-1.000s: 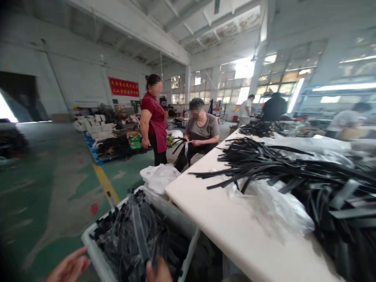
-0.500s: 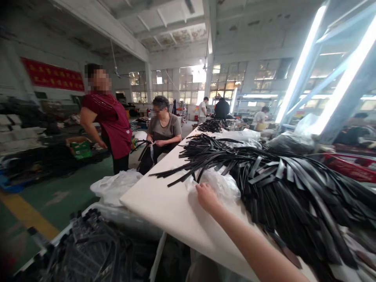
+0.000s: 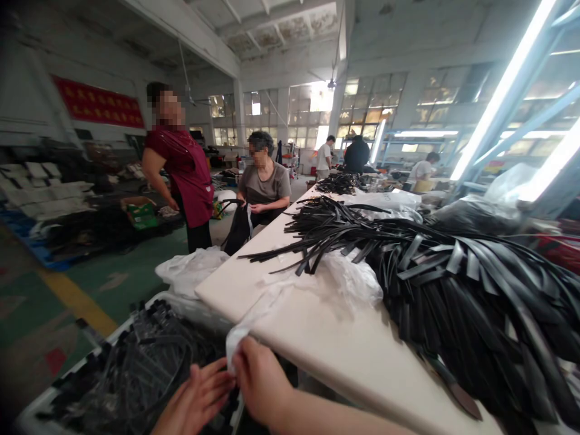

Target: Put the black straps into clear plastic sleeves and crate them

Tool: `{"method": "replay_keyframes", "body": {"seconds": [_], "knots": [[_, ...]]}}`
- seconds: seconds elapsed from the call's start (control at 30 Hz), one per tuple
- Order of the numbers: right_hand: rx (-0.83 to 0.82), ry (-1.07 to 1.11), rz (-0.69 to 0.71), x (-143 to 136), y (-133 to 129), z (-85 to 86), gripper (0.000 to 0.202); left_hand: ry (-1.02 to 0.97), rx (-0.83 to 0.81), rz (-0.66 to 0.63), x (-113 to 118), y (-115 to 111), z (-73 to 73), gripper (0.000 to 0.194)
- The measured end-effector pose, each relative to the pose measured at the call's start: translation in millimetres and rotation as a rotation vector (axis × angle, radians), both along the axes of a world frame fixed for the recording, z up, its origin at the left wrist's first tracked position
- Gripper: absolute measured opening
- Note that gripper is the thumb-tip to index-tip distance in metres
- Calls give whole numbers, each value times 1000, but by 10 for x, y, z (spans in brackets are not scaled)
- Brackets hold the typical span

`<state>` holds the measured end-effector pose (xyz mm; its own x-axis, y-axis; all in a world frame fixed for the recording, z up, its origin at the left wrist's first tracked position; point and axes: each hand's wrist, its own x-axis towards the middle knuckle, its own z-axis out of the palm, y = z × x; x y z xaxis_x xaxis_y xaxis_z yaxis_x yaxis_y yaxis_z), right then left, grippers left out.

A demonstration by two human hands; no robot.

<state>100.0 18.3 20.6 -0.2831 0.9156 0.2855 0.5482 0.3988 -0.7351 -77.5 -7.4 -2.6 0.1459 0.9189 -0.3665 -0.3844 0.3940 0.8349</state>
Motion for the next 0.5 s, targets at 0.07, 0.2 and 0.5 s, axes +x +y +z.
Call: {"method": "replay_keyframes", "body": {"seconds": [0.07, 0.2, 0.5], "knots": [[-61, 40, 196, -201, -219, -183, 7, -217, -89, -69, 207, 94, 148, 79], [-244, 58, 291, -213, -371, -307, 12, -277, -69, 22, 312, 247, 308, 54], [-415, -198, 139, 777, -255, 236, 18, -511, -57, 460, -209, 476, 407, 25]]}}
